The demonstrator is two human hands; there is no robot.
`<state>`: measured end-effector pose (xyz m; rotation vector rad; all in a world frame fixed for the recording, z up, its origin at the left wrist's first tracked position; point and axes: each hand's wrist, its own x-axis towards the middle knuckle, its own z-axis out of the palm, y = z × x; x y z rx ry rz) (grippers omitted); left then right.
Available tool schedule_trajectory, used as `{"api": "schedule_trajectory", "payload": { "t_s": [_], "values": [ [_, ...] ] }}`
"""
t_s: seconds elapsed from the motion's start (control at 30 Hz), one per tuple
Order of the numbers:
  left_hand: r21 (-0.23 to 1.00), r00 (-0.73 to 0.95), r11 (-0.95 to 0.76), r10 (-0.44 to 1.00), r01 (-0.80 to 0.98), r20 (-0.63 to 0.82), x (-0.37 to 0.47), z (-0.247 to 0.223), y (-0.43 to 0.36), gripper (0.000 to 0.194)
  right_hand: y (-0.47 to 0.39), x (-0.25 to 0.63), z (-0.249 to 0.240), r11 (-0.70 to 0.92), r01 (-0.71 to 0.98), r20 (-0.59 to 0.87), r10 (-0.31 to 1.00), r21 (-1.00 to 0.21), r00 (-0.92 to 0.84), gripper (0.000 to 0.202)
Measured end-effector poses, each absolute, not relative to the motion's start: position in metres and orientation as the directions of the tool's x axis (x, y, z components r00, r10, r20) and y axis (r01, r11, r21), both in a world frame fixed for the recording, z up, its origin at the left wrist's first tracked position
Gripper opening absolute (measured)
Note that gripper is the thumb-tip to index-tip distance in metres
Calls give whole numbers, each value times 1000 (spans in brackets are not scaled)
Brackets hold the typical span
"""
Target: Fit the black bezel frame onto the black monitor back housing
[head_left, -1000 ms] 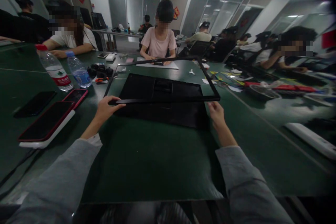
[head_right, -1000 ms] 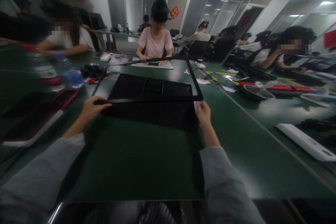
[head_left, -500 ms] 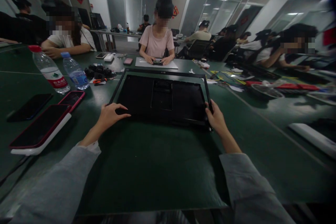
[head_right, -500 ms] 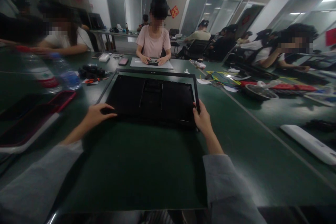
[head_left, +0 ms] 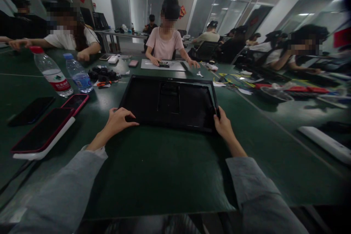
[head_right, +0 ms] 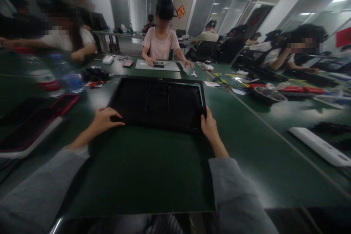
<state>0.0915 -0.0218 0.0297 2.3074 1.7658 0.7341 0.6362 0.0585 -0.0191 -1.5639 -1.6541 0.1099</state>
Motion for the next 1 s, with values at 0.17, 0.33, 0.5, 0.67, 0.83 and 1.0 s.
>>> {"api": "schedule_trajectory", "payload": {
  "t_s": [0.17, 0.33, 0.5, 0.67, 0.83, 1.0],
  "values": [
    [401, 183, -322, 920, 858, 348, 87, 22, -16, 29, 55, 634, -20, 204, 769, 469, 872, -606, 139, 67],
    [512, -99, -203, 859, 835, 502, 76, 8, -3, 56, 53, 632, -20, 193, 751, 467, 868, -631, 169, 65],
    [715, -275, 3, 924, 699, 265, 70, 6, 3, 64, 54, 629, -18, 189, 738, 448, 878, -648, 168, 66],
    [789, -353, 61, 914, 612, 202, 62, 9, 4, 59, 61, 618, -18, 204, 723, 448, 880, -659, 160, 64],
    [670, -439, 206, 877, 714, 198, 46, 13, -1, 51, 66, 606, -19, 226, 715, 447, 884, -662, 135, 61],
    [575, -435, 244, 873, 781, 220, 44, 17, -5, 55, 67, 604, -20, 222, 685, 422, 896, -694, 137, 68]
  ]
}}
